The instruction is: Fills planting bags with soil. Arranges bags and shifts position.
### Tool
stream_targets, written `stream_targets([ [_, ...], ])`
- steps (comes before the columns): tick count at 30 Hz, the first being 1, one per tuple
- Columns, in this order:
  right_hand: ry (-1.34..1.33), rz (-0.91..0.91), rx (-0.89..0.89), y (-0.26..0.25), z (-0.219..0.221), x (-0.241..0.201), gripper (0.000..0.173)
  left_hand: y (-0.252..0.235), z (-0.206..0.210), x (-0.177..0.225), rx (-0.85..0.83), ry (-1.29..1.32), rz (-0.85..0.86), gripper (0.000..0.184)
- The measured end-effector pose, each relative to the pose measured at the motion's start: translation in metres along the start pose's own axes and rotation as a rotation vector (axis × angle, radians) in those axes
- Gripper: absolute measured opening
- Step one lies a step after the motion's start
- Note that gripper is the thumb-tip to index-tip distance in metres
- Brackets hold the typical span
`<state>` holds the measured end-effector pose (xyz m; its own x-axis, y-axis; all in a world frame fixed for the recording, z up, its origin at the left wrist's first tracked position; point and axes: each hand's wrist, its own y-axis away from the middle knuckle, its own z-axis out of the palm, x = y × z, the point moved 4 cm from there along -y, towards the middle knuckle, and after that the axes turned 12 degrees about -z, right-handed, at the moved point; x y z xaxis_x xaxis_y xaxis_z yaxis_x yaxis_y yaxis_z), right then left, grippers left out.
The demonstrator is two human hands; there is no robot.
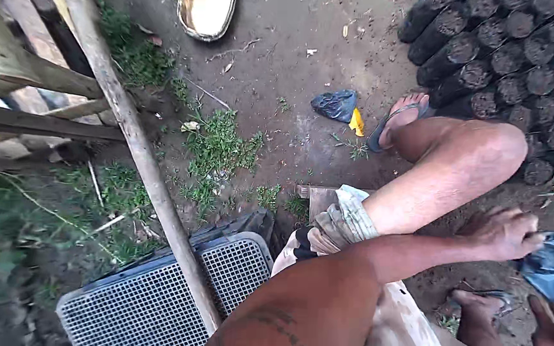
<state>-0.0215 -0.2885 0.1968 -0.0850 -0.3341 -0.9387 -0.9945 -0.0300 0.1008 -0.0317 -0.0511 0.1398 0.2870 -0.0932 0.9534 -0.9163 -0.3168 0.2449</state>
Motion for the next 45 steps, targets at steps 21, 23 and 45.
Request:
stream_targets([
  [21, 0.837, -0.113, -0.066, 0.024, 0.081, 0.048, 0.037, 0.006, 0.024, -0.015, -0.46, -0.199, -0.133, 0.055],
  [23, 0.738, -0.138, -0.093, 0.033, 0.096, 0.058, 0.036, -0.001, 0.028, -0.036, -0.457, -0.22, -0.233, 0.05],
  [45, -0.379, 0.53, 0.283, 0.084, 0.085, 0.154, 0.043, 0.008, 0.048, -0.111, -0.484, -0.328, -0.228, 0.025],
])
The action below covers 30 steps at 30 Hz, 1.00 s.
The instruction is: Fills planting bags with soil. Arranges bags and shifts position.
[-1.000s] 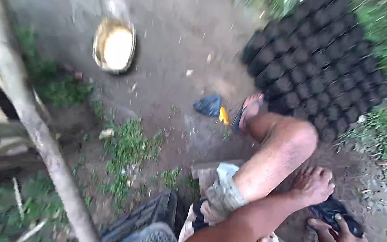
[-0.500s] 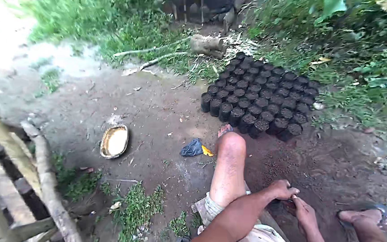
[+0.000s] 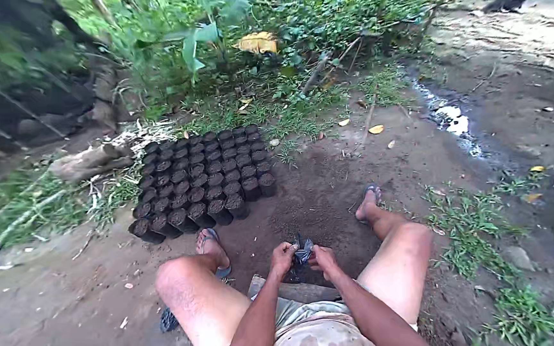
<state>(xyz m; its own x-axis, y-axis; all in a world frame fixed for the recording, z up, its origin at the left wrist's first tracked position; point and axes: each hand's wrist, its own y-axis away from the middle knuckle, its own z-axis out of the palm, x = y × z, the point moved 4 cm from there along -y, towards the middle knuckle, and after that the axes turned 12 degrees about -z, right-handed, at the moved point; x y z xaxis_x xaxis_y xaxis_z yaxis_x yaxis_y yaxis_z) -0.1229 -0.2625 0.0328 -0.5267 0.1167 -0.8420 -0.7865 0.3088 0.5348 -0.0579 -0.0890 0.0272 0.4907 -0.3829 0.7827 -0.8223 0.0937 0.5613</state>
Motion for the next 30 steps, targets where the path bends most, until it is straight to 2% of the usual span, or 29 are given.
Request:
stream_targets([
  [2, 0.097, -0.039, 0.053, -0.006, -0.007, 0.001, 0.041, 0.002, -0.005, -0.003, 0.051, -0.187, 0.058, 0.026],
  [4, 0.373, -0.205, 0.087, -0.013, -0.015, -0.005, 0.031, 0.006, 0.0, 0.004, 0.102, -0.342, 0.17, 0.027],
  [7, 0.66, -0.48, 0.134, -0.004, -0.011, -0.02, 0.056, 0.016, 0.007, 0.009, 0.146, -0.464, 0.296, 0.026],
  [9, 0.722, -0.739, 0.077, 0.008, -0.001, -0.038, 0.041, 0.018, 0.008, 0.008, 0.195, -0.482, 0.303, 0.026],
  [11, 0.703, -0.856, -0.089, 0.013, 0.011, -0.05, 0.028, 0.017, 0.008, 0.01, 0.221, -0.476, 0.327, 0.025],
  [13, 0.753, -0.739, -0.268, 0.007, 0.016, -0.039, 0.029, 0.02, 0.008, 0.009, 0.225, -0.488, 0.389, 0.024],
  [16, 0.835, -0.472, -0.376, -0.004, 0.014, -0.017, 0.028, 0.026, 0.009, 0.008, 0.236, -0.456, 0.505, 0.025],
  [18, 0.9, -0.424, -0.424, -0.004, 0.018, -0.01, 0.028, 0.03, 0.01, 0.007, 0.224, -0.437, 0.571, 0.025],
  [20, 1.007, -0.437, -0.453, 0.003, 0.021, -0.011, 0.036, 0.034, 0.014, 0.007, 0.214, -0.464, 0.623, 0.026],
  [22, 1.147, -0.503, -0.452, 0.009, 0.022, -0.017, 0.041, 0.035, 0.019, 0.013, 0.257, -0.525, 0.575, 0.027],
  [25, 1.134, -0.658, -0.513, 0.014, 0.023, -0.021, 0.036, 0.036, 0.012, 0.022, 0.306, -0.644, 0.255, 0.034],
  [28, 0.94, -0.616, -0.636, 0.016, 0.04, -0.003, 0.044, 0.03, -0.013, 0.005, 0.351, -0.676, -0.036, 0.038],
  [30, 1.026, -0.62, -0.676, 0.019, 0.052, 0.003, 0.038, 0.025, -0.022, -0.003, 0.33, -0.718, -0.164, 0.038],
])
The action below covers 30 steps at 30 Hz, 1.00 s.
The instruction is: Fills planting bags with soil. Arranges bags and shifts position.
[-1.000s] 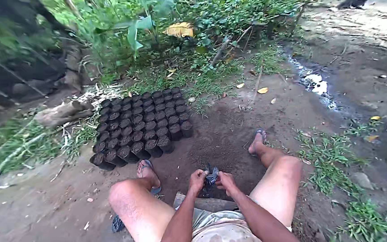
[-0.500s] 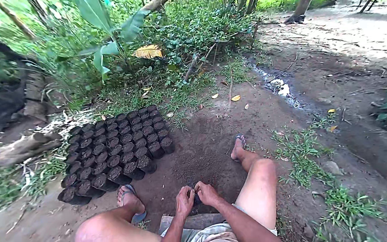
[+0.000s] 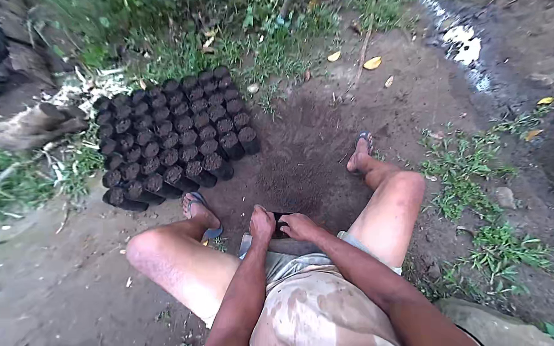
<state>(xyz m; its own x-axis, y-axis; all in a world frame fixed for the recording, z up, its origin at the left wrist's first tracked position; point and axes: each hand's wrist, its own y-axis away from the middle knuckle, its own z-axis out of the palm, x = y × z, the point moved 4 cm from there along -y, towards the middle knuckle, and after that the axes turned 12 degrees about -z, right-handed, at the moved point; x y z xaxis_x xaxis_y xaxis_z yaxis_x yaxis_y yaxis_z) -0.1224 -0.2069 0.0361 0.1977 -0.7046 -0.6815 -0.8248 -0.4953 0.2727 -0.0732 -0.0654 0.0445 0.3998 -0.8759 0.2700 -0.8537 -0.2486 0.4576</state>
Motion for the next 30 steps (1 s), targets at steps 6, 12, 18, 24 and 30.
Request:
stream_targets([
  [6, 0.24, -0.143, -0.097, -0.031, 0.011, -0.01, 0.026, -0.022, 0.0, 0.001, -0.122, -0.115, 0.005, 0.032],
  [12, -0.297, -0.218, 0.309, -0.062, -0.01, 0.036, 0.024, -0.08, -0.006, -0.015, -0.021, -0.007, -0.119, 0.027],
  [18, -0.135, 0.206, 0.541, -0.138, -0.045, 0.134, 0.04, -0.134, 0.001, -0.009, -0.01, 0.032, -0.238, 0.026],
  [24, -0.075, 0.266, 0.562, -0.238, -0.106, 0.218, 0.036, -0.217, 0.011, 0.047, -0.247, 0.102, -0.02, 0.052],
  [30, -0.102, 0.062, 0.688, -0.232, -0.077, 0.25, 0.039, -0.326, 0.062, 0.101, -0.27, -0.219, 0.165, 0.109],
])
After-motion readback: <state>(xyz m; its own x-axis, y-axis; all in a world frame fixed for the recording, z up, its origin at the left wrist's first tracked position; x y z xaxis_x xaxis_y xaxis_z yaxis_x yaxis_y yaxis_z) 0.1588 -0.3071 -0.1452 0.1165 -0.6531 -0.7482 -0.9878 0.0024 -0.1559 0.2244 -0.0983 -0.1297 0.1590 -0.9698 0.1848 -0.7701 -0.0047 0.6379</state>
